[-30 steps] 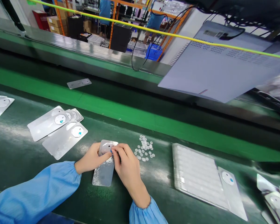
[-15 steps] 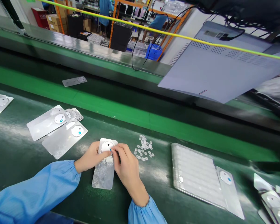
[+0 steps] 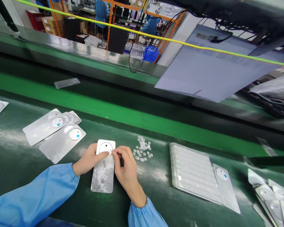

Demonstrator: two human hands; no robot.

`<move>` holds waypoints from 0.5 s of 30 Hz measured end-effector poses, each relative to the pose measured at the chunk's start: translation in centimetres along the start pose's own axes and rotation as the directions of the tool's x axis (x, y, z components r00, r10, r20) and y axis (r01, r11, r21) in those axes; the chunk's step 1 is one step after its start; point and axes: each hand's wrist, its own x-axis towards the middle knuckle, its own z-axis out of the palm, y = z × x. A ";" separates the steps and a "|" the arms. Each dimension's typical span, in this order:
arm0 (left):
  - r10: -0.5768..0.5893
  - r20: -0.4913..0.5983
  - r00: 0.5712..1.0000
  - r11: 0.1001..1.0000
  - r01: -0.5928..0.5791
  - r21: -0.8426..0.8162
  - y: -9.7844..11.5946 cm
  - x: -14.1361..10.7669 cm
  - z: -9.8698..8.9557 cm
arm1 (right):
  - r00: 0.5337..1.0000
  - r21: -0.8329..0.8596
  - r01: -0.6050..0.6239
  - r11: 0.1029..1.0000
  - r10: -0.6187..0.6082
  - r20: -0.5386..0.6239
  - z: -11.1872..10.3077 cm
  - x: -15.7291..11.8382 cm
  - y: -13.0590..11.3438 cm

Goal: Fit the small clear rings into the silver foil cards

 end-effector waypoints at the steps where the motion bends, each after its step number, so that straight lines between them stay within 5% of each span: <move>1: -0.004 0.009 1.000 1.000 0.004 -0.010 0.1 0.0 0.0 | 0.999 0.032 -0.044 0.999 0.044 -0.009 -0.2 0.0 -0.2; 4: -0.049 0.083 0.995 0.995 0.055 -0.079 0.3 0.0 -0.1 | 0.974 0.142 -0.210 0.967 0.220 -0.062 -2.3 -0.8 -0.4; 7: -0.084 0.104 0.991 0.993 0.092 -0.078 0.2 -0.1 -0.4 | 0.874 0.271 -0.415 0.869 0.463 -0.147 -7.2 -3.5 0.2; 10: -0.112 0.085 0.990 0.993 0.114 -0.022 0.0 0.2 -0.9 | 0.625 0.412 -0.599 0.687 0.722 -0.295 -14.5 -9.3 1.0; 13: -0.145 0.085 0.986 0.989 0.144 0.011 -0.1 0.8 -1.0 | 0.350 0.489 -0.694 0.529 0.841 -0.412 -21.6 -17.8 1.8; 15: -0.167 0.080 0.983 0.986 0.168 0.002 0.1 1.0 -0.9 | 0.313 0.368 -0.787 0.495 0.835 -0.454 -24.7 -23.5 2.7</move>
